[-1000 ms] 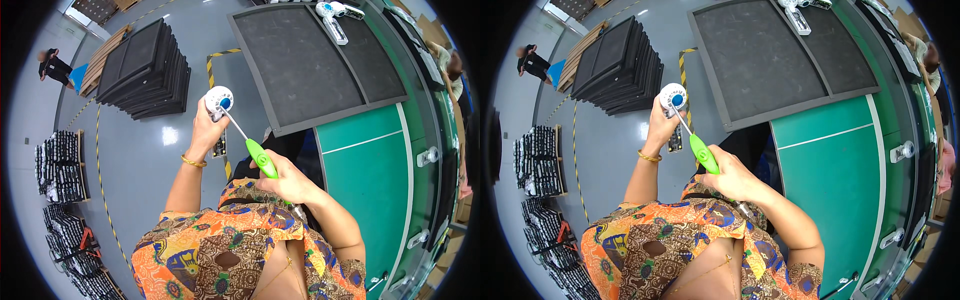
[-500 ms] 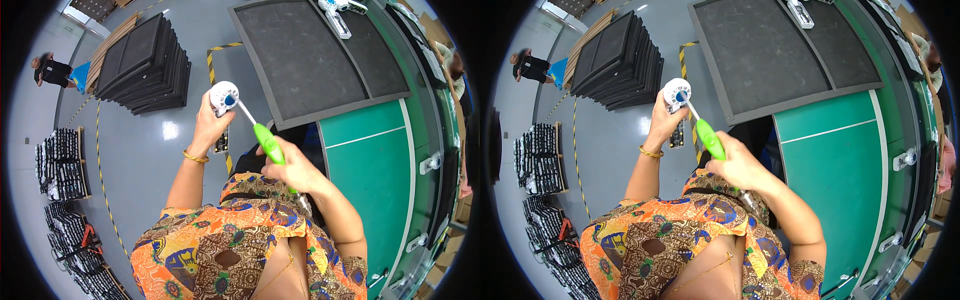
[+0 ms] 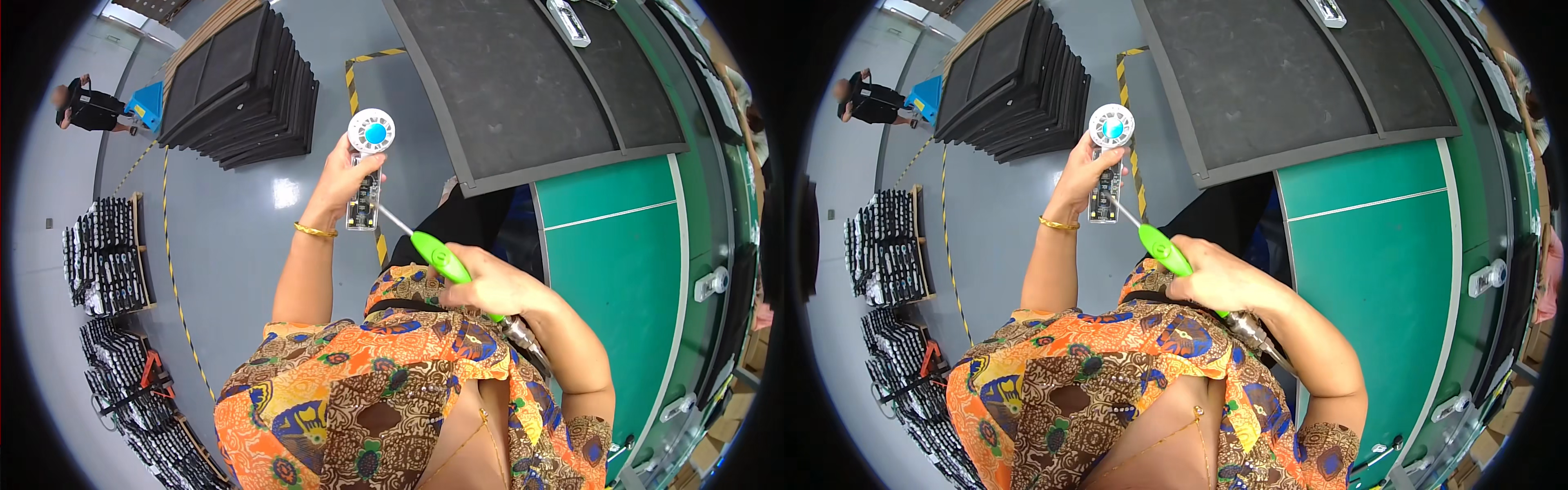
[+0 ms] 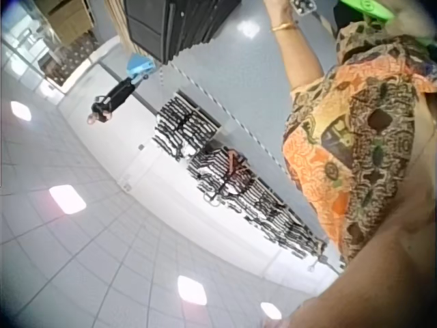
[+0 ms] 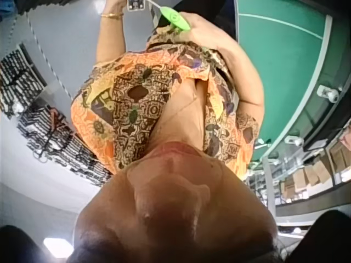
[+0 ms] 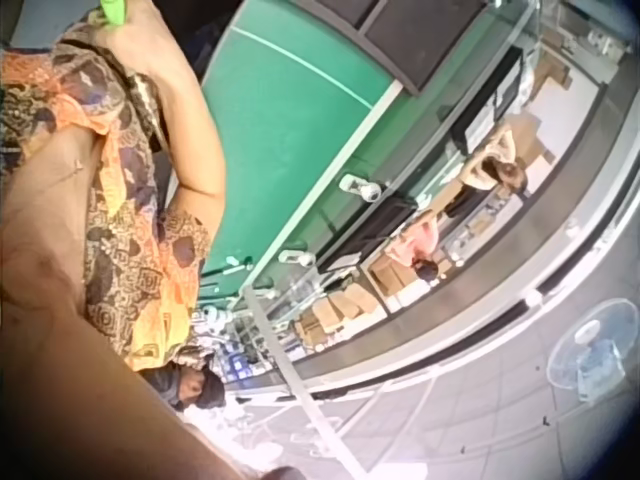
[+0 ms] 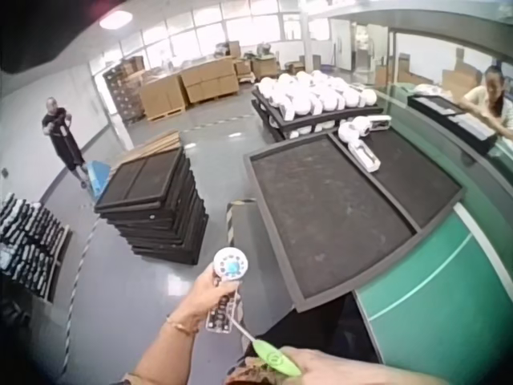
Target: Picking up components from a workstation, placing them onto trays, and using an air duster gun to clean them.
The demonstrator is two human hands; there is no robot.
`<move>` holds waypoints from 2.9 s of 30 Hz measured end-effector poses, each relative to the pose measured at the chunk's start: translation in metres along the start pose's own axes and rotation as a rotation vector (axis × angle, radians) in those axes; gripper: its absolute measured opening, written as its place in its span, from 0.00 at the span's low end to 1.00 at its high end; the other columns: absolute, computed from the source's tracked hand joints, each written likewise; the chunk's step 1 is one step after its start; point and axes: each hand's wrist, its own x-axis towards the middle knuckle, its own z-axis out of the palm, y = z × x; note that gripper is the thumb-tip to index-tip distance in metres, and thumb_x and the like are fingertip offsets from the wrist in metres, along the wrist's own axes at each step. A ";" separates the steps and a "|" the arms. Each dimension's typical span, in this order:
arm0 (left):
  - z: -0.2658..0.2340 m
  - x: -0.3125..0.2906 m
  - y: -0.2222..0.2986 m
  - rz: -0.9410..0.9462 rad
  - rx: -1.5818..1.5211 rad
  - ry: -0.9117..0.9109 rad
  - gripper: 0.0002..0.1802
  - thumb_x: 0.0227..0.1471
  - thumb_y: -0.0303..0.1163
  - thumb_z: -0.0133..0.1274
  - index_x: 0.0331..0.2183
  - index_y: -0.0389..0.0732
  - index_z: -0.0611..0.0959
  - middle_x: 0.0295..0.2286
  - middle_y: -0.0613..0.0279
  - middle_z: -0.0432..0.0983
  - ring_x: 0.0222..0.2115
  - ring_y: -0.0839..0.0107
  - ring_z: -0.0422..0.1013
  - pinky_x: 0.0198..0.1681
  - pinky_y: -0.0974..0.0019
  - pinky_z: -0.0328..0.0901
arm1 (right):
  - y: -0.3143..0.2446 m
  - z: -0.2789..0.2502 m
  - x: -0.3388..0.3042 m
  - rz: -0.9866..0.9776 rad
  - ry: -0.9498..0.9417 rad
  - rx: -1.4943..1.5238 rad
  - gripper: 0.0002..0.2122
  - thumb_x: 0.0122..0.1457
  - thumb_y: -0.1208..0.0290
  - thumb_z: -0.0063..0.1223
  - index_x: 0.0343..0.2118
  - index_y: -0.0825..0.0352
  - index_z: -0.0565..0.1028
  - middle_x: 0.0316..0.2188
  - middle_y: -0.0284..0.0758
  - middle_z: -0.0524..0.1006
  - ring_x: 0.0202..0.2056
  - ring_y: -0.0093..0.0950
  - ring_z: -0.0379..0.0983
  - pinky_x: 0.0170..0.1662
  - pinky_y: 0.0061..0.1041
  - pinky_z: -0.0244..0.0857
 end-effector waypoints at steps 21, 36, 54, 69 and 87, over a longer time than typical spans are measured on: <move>0.076 0.055 0.130 0.242 0.150 -0.262 0.21 0.50 0.25 0.51 0.47 0.40 0.66 0.29 0.65 0.70 0.24 0.78 0.70 0.24 0.75 0.68 | 0.041 -0.034 -0.002 -0.103 -0.141 0.684 0.17 0.44 0.80 0.51 0.39 0.69 0.64 0.16 0.25 0.62 0.15 0.15 0.56 0.17 0.18 0.49; 0.611 0.062 0.065 0.738 0.396 -0.855 0.41 0.33 0.25 0.59 0.51 0.39 0.58 0.44 0.38 0.60 0.46 0.45 0.62 0.50 0.56 0.60 | 0.039 -0.047 -0.030 -0.189 0.097 0.583 0.17 0.47 0.75 0.48 0.43 0.72 0.66 0.31 0.33 0.69 0.33 0.22 0.65 0.32 0.22 0.60; 0.320 0.280 0.127 0.340 1.188 0.309 0.52 0.40 0.57 0.56 0.58 0.41 0.53 0.54 0.38 0.54 0.58 0.49 0.46 0.57 0.38 0.36 | 0.044 -0.042 -0.001 -0.361 0.019 0.384 0.20 0.60 0.62 0.43 0.48 0.74 0.65 0.43 0.43 0.72 0.44 0.27 0.67 0.48 0.27 0.59; 0.287 0.253 0.149 0.928 0.329 0.155 0.61 0.34 0.28 0.63 0.59 0.37 0.38 0.54 0.32 0.52 0.56 0.47 0.54 0.57 0.58 0.52 | 0.047 -0.038 -0.004 -0.265 0.028 0.399 0.16 0.46 0.78 0.49 0.40 0.67 0.66 0.25 0.27 0.63 0.28 0.16 0.58 0.31 0.16 0.56; -0.001 0.018 0.010 0.310 0.481 0.273 0.26 0.40 0.24 0.60 0.41 0.36 0.66 0.31 0.57 0.72 0.21 0.72 0.72 0.22 0.69 0.70 | 0.016 -0.025 -0.011 -0.286 0.163 0.337 0.16 0.45 0.79 0.54 0.39 0.69 0.67 0.25 0.30 0.67 0.29 0.19 0.64 0.34 0.20 0.60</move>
